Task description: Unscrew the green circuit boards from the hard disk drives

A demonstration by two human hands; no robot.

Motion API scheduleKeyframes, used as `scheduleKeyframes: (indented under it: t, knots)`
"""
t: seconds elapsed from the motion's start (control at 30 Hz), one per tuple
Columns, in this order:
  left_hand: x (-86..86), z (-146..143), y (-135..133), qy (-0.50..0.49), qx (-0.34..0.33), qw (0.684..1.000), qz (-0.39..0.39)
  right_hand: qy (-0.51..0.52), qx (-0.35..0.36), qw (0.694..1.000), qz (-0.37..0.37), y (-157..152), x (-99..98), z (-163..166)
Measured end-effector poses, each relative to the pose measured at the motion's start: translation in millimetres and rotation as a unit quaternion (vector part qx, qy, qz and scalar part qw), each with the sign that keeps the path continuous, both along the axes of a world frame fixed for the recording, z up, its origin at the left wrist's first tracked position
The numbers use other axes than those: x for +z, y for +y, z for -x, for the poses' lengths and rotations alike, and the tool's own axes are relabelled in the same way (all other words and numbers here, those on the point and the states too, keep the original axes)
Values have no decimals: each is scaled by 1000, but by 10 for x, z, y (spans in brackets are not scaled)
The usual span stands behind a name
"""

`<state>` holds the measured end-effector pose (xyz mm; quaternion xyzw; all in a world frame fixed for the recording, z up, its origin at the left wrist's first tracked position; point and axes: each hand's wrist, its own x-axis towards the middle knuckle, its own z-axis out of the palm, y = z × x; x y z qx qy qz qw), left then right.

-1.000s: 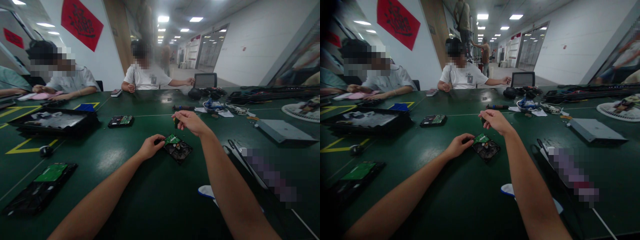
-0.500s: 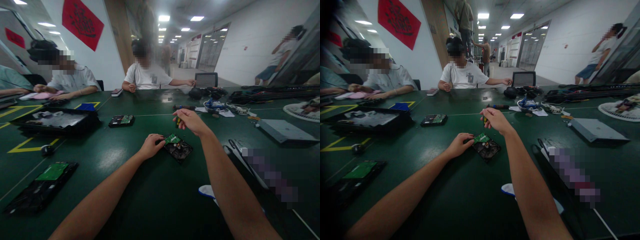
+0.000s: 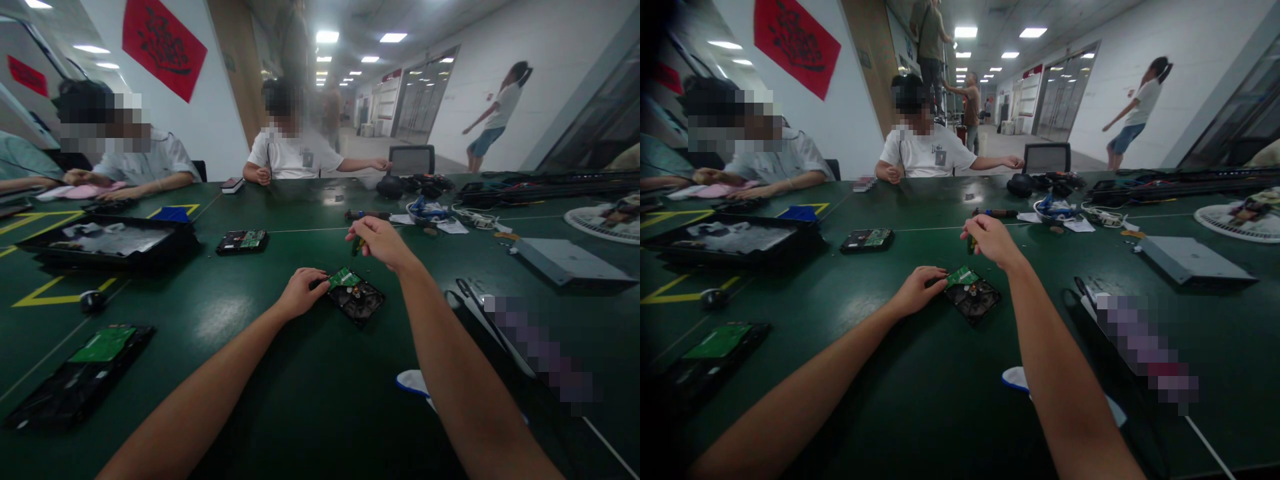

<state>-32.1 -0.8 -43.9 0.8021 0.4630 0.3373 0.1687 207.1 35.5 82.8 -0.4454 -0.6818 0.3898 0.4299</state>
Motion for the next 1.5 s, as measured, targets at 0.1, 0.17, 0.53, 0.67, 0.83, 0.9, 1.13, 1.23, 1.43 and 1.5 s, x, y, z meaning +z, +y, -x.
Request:
scheduleKeyframes:
  t: [0.1,0.17,0.53,0.67,0.83,0.9,1.13,1.23,1.43,1.5]
  knots:
    - [18,-5,-8,-2,-3,1000,5,21,43,999,-3,-6,-19,16]
    - [24,-7,-9,-5,-6,1000,4,33,49,998,-11,9,-40,20]
    - [0,-3,9,-10,-11,1000,-2,-25,-63,996,-53,20,-50,34]
    - [10,-7,6,-10,-13,1000,-2,1,-17,999,-28,-4,-45,64]
    - [22,-6,-2,-1,-13,1000,0,17,9,1000,-20,42,-81,75]
    - [21,-4,-3,1,-14,1000,-3,14,-15,999,-42,86,-129,84]
    - [33,-1,-4,0,-16,1000,-1,208,50,975,67,111,-317,285]
    - [39,-4,-7,-2,-17,1000,-2,247,57,963,90,85,-350,352]
    - [23,-8,0,-2,-18,1000,-6,274,40,959,68,126,-378,366]
    - [19,-9,3,-4,-16,1000,-5,273,11,960,61,146,-400,361]
